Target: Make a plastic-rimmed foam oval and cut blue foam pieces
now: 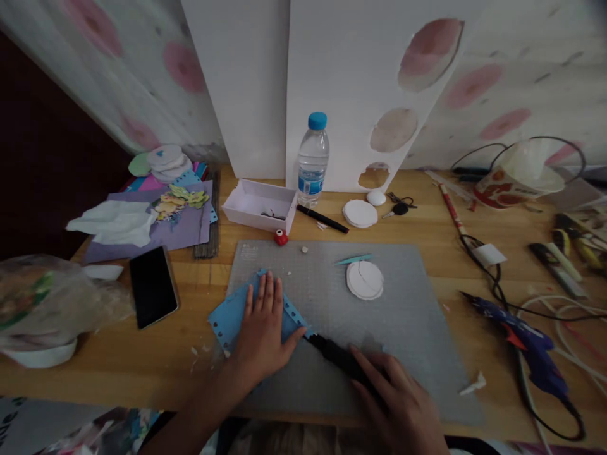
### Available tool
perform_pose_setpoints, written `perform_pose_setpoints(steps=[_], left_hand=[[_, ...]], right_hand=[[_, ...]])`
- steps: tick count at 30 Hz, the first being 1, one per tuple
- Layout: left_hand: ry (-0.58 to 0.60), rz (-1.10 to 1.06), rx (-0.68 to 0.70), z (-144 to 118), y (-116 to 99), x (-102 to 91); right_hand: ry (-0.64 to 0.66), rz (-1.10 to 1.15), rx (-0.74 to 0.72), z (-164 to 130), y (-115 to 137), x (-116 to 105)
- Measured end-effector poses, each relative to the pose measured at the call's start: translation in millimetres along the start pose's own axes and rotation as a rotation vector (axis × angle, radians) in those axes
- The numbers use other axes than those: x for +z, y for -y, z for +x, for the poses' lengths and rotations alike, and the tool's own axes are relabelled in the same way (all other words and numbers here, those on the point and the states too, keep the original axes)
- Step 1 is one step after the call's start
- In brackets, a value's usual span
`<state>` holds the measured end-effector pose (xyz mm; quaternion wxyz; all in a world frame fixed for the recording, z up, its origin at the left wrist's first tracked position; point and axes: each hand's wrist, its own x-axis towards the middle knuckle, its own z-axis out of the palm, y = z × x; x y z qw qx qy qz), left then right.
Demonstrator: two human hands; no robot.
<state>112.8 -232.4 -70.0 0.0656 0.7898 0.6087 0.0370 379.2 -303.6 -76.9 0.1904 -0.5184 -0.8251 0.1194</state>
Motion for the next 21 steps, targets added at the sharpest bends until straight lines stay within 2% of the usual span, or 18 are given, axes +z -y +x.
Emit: perform_pose_setpoints(steps=[21], left_hand=[[0.014, 0.016, 0.013, -0.1, 1.3, -1.4]], right_hand=[[0.037, 0.042, -0.030, 8.4, -8.1, -5.8]])
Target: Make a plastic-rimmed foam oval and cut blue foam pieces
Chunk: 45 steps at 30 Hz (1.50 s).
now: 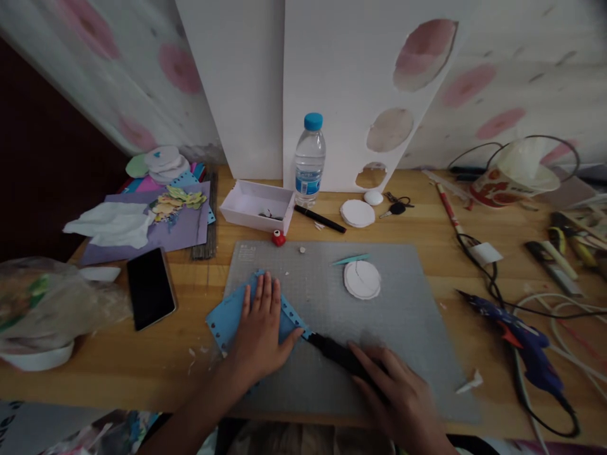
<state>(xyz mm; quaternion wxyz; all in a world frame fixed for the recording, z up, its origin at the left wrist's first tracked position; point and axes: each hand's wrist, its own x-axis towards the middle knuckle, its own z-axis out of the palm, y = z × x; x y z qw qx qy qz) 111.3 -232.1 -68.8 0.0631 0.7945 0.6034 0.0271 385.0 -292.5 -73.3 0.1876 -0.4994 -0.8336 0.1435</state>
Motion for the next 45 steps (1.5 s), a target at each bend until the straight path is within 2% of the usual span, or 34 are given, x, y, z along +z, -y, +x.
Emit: perform_pose_setpoints(steps=[20, 38, 45], left_hand=[[-0.001, 0.005, -0.015, 0, -1, 0.1], [-0.016, 0.011, -0.003, 1, 1, 2.2], [-0.040, -0.008, 0.029, -6, -2, 4.7]], right_hand=[[0.012, -0.030, 0.023, -5, 2, 5], [0.017, -0.006, 0.013, 17, 3, 10], [0.042, 0.041, -0.002, 6, 1, 5]])
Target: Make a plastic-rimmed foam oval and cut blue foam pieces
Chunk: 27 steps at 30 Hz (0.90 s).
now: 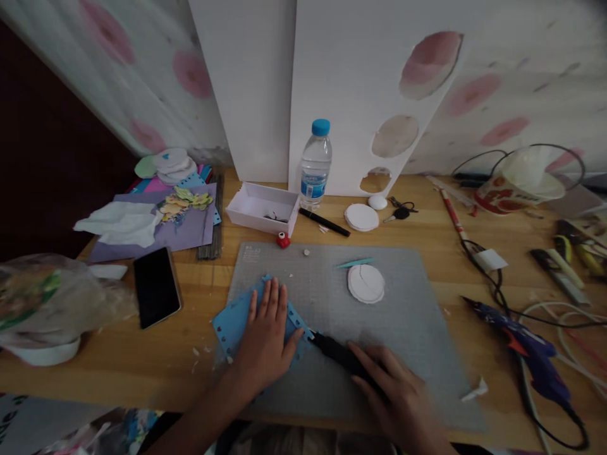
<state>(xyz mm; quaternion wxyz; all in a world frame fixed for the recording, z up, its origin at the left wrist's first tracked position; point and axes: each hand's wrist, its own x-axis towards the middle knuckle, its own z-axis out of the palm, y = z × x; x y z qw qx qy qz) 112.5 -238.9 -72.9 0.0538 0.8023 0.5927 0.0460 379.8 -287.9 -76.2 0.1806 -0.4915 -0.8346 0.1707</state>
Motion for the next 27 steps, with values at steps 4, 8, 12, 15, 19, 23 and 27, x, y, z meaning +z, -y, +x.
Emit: perform_pose_setpoints(steps=[4, 8, 12, 15, 19, 23, 27], left_hand=[[-0.004, -0.024, 0.008, -3, -3, -0.7], [0.000, -0.062, 0.018, -2, -3, -2.3], [0.007, -0.093, 0.054, -3, 3, -5.2], [0.039, -0.144, 0.155, -7, 13, -8.8], [0.080, -0.221, 0.379, -17, 25, -12.6], [0.067, -0.254, 0.399, -22, 27, -15.1], [0.079, -0.286, 0.387, -22, 26, -18.3]], right_hand=[[0.018, 0.020, 0.016, 1, 2, 0], [0.002, 0.014, 0.010, 8, 6, 2], [-0.019, -0.008, -0.003, 8, 7, 2], [-0.022, -0.010, 0.002, 7, 6, 1], [-0.015, 0.004, 0.008, 8, 7, 2], [-0.010, -0.009, 0.009, 10, 7, 4], [-0.003, -0.034, -0.005, 14, 4, 7]])
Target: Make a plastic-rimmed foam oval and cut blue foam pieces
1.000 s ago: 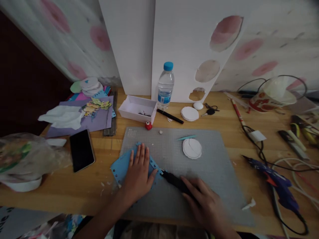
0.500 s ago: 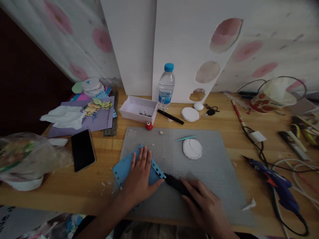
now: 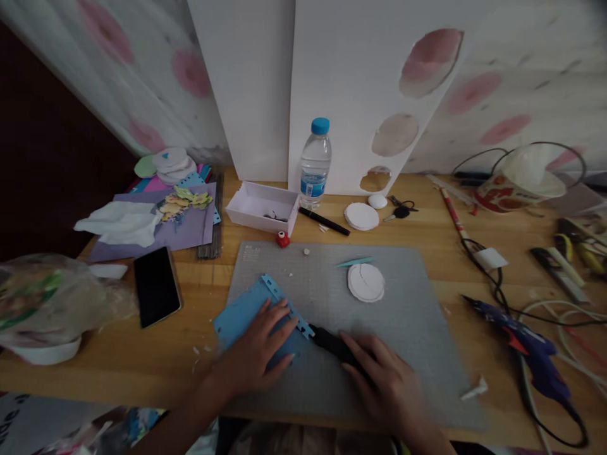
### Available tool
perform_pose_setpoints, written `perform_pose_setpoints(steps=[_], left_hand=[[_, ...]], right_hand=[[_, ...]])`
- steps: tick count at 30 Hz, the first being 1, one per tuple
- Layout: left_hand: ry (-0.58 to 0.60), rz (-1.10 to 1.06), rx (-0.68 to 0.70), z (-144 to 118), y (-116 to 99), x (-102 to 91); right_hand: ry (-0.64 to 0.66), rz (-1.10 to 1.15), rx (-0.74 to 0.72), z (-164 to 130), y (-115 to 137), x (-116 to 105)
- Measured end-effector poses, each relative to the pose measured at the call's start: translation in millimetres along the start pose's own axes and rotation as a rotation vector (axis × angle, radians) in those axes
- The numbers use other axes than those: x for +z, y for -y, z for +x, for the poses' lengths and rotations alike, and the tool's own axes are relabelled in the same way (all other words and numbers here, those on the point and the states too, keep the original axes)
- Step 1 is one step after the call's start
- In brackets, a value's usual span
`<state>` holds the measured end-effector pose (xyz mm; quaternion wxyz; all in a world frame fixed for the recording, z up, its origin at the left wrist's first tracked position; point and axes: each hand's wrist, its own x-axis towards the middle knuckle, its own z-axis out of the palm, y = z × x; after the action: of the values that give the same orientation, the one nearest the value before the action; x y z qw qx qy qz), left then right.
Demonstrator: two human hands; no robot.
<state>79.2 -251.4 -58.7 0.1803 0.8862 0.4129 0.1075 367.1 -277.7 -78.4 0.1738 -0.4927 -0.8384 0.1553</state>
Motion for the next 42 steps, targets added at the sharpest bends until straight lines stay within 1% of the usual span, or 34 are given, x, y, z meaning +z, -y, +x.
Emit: perform_pose_setpoints(steps=[5, 8, 11, 16, 22, 32, 35, 38, 42], left_hand=[[0.017, -0.054, 0.017, 1, 1, -0.9], [0.016, -0.088, 0.008, 0, 2, -0.6], [0.010, -0.099, 0.001, -1, 1, -0.9], [0.010, -0.086, 0.018, 0, 2, 0.2], [0.027, -0.062, 0.040, 0, 2, 2.6], [0.035, -0.042, 0.042, 0, -2, 2.7], [0.059, -0.029, 0.048, 1, -2, 2.6], [0.087, -0.033, 0.041, 2, -3, 1.3], [0.077, -0.039, 0.028, 3, -5, 0.0]], right_hand=[[0.018, -0.012, 0.000, 7, -3, 1], [0.028, -0.013, 0.005, 13, 0, 0], [0.011, -0.021, 0.013, 19, 4, -1], [0.007, -0.019, 0.026, 30, 7, 0], [0.025, -0.015, -0.001, 40, 3, 2], [-0.003, -0.023, -0.040, 58, 2, 3], [-0.007, -0.025, -0.045, 67, 3, 6], [0.021, -0.030, -0.051, 81, 6, 9], [0.033, -0.045, -0.037, 101, 14, 14]])
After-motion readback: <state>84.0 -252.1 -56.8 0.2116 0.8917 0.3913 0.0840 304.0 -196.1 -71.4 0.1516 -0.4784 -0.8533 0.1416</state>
